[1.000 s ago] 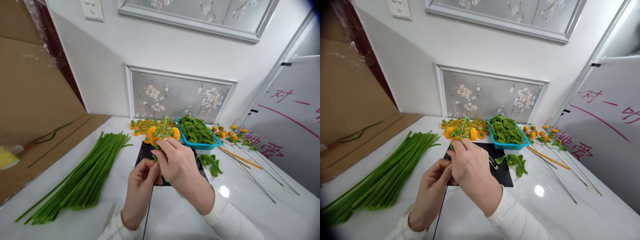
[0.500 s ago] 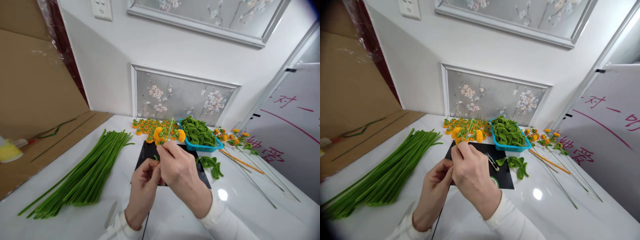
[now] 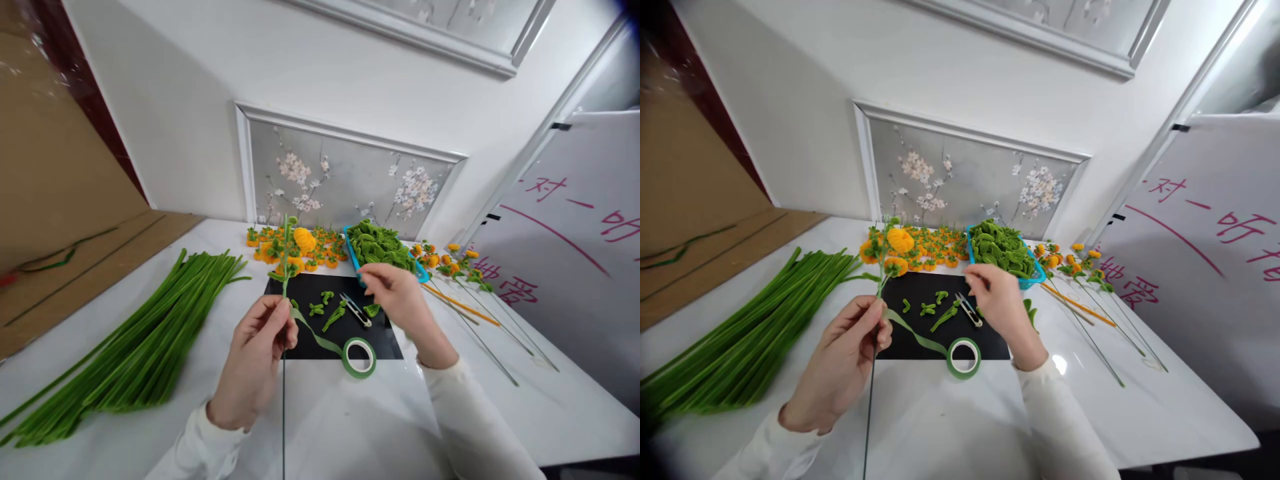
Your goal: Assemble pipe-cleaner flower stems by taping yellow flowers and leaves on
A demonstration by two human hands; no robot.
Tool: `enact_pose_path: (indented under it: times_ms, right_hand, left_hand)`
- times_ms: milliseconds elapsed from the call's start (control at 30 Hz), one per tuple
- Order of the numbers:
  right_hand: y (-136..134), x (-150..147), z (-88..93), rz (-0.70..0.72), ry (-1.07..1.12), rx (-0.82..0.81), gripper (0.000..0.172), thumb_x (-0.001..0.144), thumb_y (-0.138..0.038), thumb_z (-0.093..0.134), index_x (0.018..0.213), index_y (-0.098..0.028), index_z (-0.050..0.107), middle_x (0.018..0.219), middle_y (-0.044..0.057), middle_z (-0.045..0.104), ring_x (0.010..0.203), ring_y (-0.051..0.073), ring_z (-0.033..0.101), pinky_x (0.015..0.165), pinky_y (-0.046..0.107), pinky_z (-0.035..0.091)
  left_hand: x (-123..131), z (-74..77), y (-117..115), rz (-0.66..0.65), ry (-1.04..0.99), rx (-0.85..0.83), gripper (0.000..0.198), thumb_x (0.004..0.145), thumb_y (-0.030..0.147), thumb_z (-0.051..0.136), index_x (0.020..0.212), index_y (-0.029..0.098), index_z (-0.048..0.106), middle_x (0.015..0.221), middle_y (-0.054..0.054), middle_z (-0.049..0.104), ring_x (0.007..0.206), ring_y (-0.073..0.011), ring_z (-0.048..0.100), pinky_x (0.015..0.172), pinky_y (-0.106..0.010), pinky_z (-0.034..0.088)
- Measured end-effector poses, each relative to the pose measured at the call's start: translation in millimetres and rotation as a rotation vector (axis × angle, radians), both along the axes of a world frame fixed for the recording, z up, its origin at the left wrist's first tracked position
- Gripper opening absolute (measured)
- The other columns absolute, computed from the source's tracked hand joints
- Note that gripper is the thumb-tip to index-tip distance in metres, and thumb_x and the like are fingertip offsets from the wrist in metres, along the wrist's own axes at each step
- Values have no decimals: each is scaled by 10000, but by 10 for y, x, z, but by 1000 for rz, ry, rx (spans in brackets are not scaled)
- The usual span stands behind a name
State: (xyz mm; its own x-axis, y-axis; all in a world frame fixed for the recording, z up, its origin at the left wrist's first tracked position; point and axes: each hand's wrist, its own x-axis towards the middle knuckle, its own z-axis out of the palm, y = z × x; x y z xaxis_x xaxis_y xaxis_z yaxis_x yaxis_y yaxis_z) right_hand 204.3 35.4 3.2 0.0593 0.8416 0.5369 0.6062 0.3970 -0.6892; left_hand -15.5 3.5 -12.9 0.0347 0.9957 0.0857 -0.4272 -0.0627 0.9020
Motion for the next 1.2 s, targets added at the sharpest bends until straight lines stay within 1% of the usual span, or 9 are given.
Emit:
enact_pose_path:
  times_ms: [133, 267, 367, 533, 633, 700, 867, 1067, 1200]
  right_hand:
    - [184, -180, -252, 64, -227, -33, 192, 829, -162, 523, 822, -191, 712, 812, 32, 728, 724, 166, 664, 676, 254, 498]
    - [264, -364, -318, 103, -309, -31, 207, 833, -113, 526, 844, -209, 710, 852, 13, 732, 781, 146, 668, 729, 230, 487]
    - [268, -445, -338, 98, -406, -44, 175, 822, -112, 563, 853, -215, 701, 859, 16, 716, 778, 145, 662, 710, 225, 476]
    - [211, -574, -425, 44, -584, -71, 101, 776, -110, 620, 770, -192, 679, 770, 58, 677, 694, 177, 644, 586, 245, 432]
    - [202, -609, -476, 21, -650, -77, 133, 759, -85, 612, 678, -186, 637, 706, 62, 652, 656, 184, 626, 542, 249, 394]
    - [208, -603, -488, 9, -659, -65, 144, 791, -90, 572, 701, -190, 622, 724, 59, 648, 656, 180, 617, 540, 251, 384]
    - [152, -555, -400, 3, -589, -4, 154, 882, -90, 441, 930, -159, 570, 831, 61, 633, 716, 164, 613, 613, 242, 422]
    - [-110, -562, -143, 176, -339, 258, 207, 917, -119, 387, 1001, -177, 567, 888, 64, 608, 799, 163, 592, 727, 257, 467]
    - [-234, -618, -19, 218, -269, 364, 239, 909, -91, 391, 985, -184, 598, 967, 82, 622, 903, 166, 590, 804, 275, 484]
  left_hand:
    - [-33, 17, 14, 29, -25, -26, 142, 772, 265, 686, 727, 176, 584, 658, 42, 470, 545, -65, 428, 410, -137, 328]
    - [-51, 22, 28, 51, -36, -38, 138, 751, 254, 707, 735, 159, 608, 691, 32, 474, 540, -50, 395, 373, -108, 280]
    - [-45, 16, 40, 59, -26, -45, 140, 750, 255, 709, 728, 154, 613, 674, 36, 458, 525, -45, 370, 368, -102, 281]
    - [-53, 5, 39, 53, -34, -71, 142, 737, 258, 723, 731, 153, 627, 681, 34, 472, 539, -48, 400, 394, -110, 331]
    - [-64, 6, 25, 46, -53, -77, 138, 732, 254, 728, 731, 154, 633, 690, 34, 483, 546, -47, 420, 413, -115, 355]
    - [-66, 8, 18, 37, -58, -86, 142, 726, 258, 734, 729, 154, 637, 691, 34, 491, 541, -46, 424, 414, -118, 360]
    - [-62, 4, 9, 12, -70, -95, 143, 713, 259, 747, 739, 152, 654, 682, 30, 512, 528, -48, 431, 414, -130, 370]
    - [-60, -13, -11, 6, -91, -94, 148, 702, 264, 757, 727, 148, 668, 638, 31, 505, 503, -49, 421, 398, -135, 353]
    - [-64, -6, -18, -20, -125, -105, 170, 682, 269, 774, 746, 134, 694, 611, 28, 485, 504, -49, 389, 398, -128, 349]
